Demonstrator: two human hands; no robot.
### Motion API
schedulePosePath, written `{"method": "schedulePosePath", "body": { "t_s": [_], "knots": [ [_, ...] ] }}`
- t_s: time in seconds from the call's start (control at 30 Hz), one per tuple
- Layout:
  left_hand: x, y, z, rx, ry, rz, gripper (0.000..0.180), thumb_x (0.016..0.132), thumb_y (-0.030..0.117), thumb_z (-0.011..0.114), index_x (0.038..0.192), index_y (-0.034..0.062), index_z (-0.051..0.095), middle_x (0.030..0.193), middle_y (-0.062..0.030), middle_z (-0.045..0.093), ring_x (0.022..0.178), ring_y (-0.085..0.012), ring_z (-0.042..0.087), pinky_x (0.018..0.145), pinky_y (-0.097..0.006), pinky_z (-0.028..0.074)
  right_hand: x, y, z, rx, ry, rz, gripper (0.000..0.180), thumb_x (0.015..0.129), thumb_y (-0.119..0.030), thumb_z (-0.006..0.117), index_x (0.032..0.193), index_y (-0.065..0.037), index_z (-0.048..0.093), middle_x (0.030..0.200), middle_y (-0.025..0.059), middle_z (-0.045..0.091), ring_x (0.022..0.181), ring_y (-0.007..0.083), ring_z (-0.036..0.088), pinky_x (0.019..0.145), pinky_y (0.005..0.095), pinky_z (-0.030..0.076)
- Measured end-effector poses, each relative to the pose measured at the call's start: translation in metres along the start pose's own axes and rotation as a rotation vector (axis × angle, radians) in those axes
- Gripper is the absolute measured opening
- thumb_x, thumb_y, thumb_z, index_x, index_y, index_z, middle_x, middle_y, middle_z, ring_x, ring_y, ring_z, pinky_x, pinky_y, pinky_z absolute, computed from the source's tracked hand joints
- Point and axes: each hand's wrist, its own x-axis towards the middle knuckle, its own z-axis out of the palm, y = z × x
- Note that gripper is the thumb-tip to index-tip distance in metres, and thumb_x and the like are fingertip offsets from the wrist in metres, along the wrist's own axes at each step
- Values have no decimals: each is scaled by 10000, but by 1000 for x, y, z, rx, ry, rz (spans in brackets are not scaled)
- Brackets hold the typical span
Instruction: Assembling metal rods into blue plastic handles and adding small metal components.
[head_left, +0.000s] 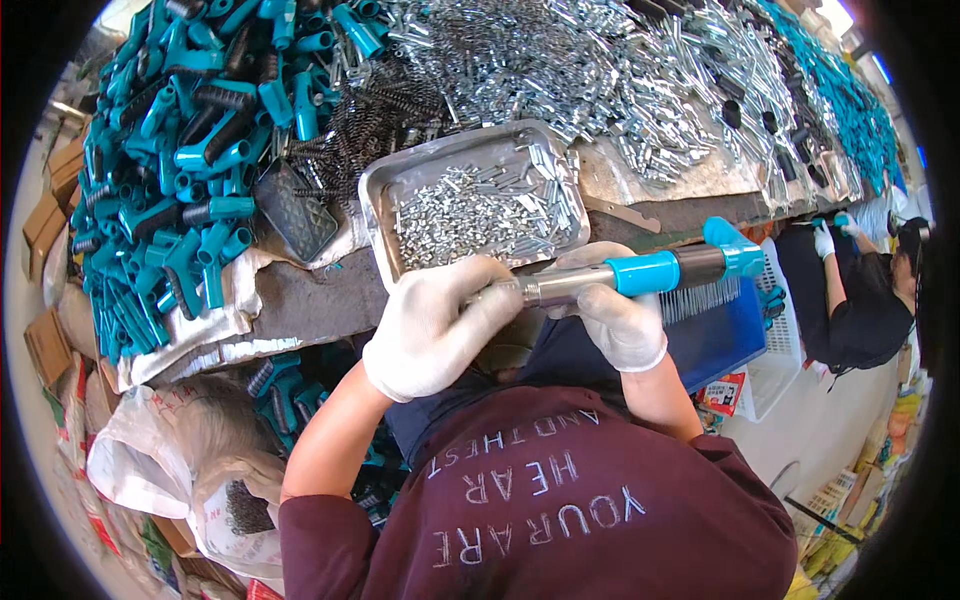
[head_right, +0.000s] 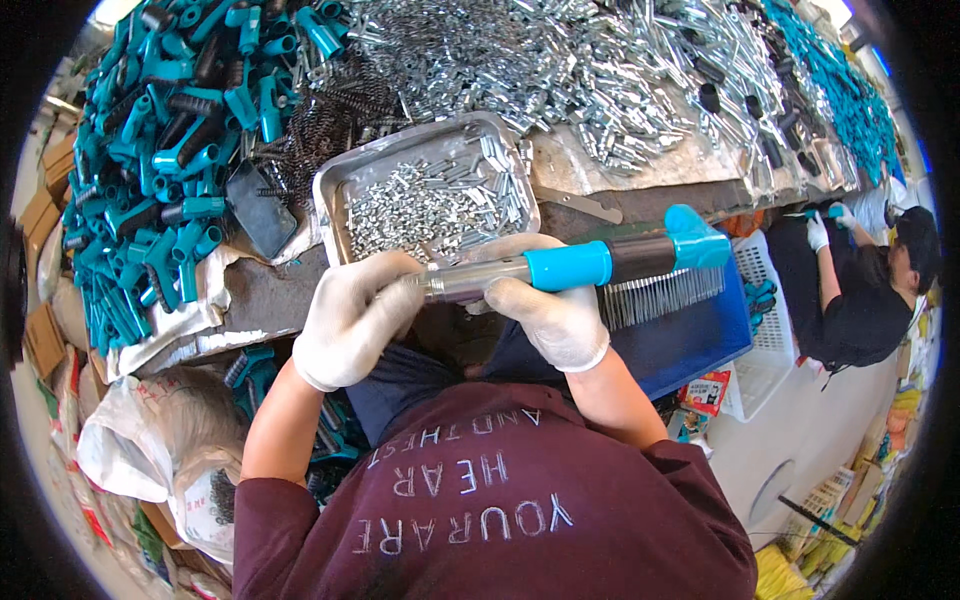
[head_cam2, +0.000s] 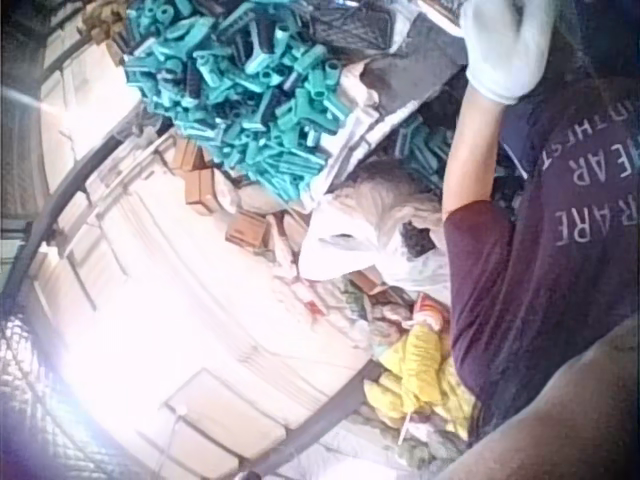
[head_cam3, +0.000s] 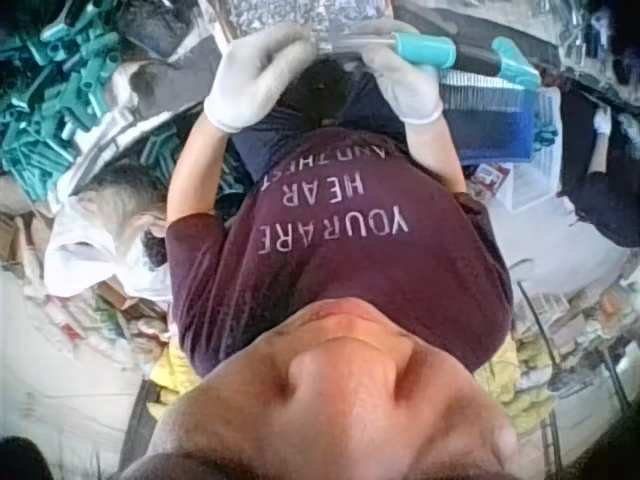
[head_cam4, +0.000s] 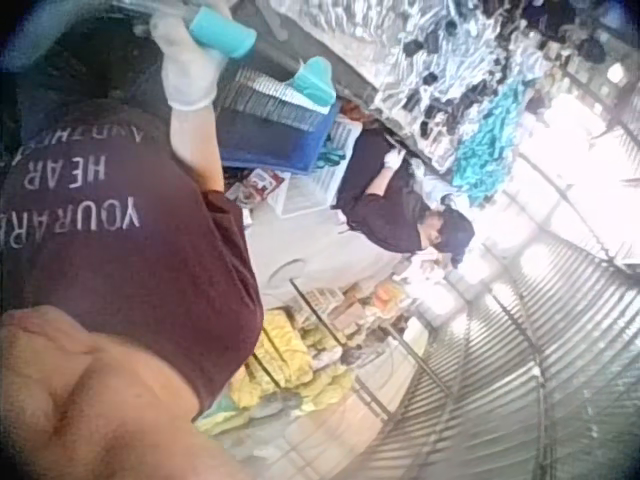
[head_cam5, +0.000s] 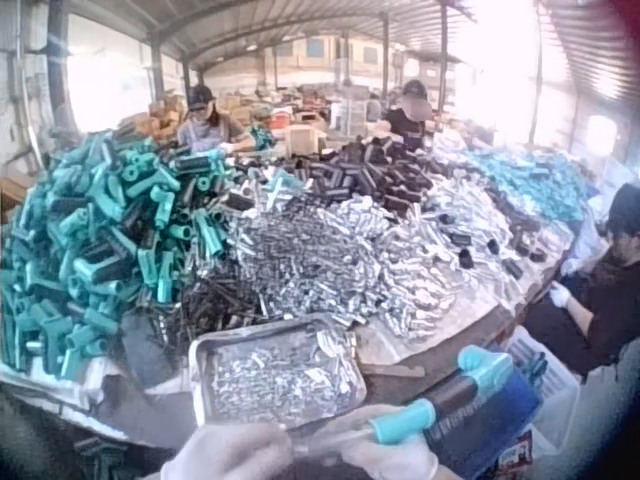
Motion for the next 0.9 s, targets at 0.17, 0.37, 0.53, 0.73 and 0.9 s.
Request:
{"method": "schedulePosePath", "body": {
  "t_s": [0.17, 0.37, 0.53, 0.73, 0.9],
  "knots": [
    [1, 7, -15, -655, -259, -744, 366, 988, 327, 523, 827, 11, 612, 588, 5, 499, 514, -48, 441, 477, -241, 346, 1, 2, 1, -277, -82, -47, 349, 856, -52, 687, 1159, 77, 571, 1086, 209, 680, 929, 261, 693, 803, 365, 584],
    [-5, 6, -23, 162, -113, -56, 236, 879, 234, 667, 943, 7, 649, 773, -174, 649, 700, -342, 668, 654, -369, 516, 0, 10, 11, 36, -4, 32, 353, 885, -91, 657, 1183, 74, 565, 1071, 199, 680, 950, 267, 692, 775, 352, 600],
    [-9, 4, -17, 186, -37, 44, 208, 890, 209, 635, 921, 4, 642, 716, -171, 632, 635, -352, 632, 612, -379, 511, -1, 9, 17, 108, 15, 67, 367, 891, -119, 656, 1188, 72, 559, 1082, 198, 677, 962, 268, 689, 755, 350, 600],
    [-8, 0, -16, -863, -220, -699, 386, 974, 387, 529, 803, 50, 608, 562, 34, 383, 413, -87, 373, 424, -277, 390, 4, -4, 10, -430, -109, -133, 345, 827, -35, 705, 1133, 85, 603, 1034, 172, 704, 919, 246, 702, 805, 332, 572],
    [-6, -8, -19, -487, -255, -419, 303, 919, 325, 624, 918, 23, 619, 691, -74, 560, 542, -204, 570, 555, -339, 492, 8, -9, 12, -442, -189, -178, 334, 819, -25, 700, 1117, 88, 600, 1028, 206, 699, 899, 255, 699, 805, 350, 573]
  ]
}}
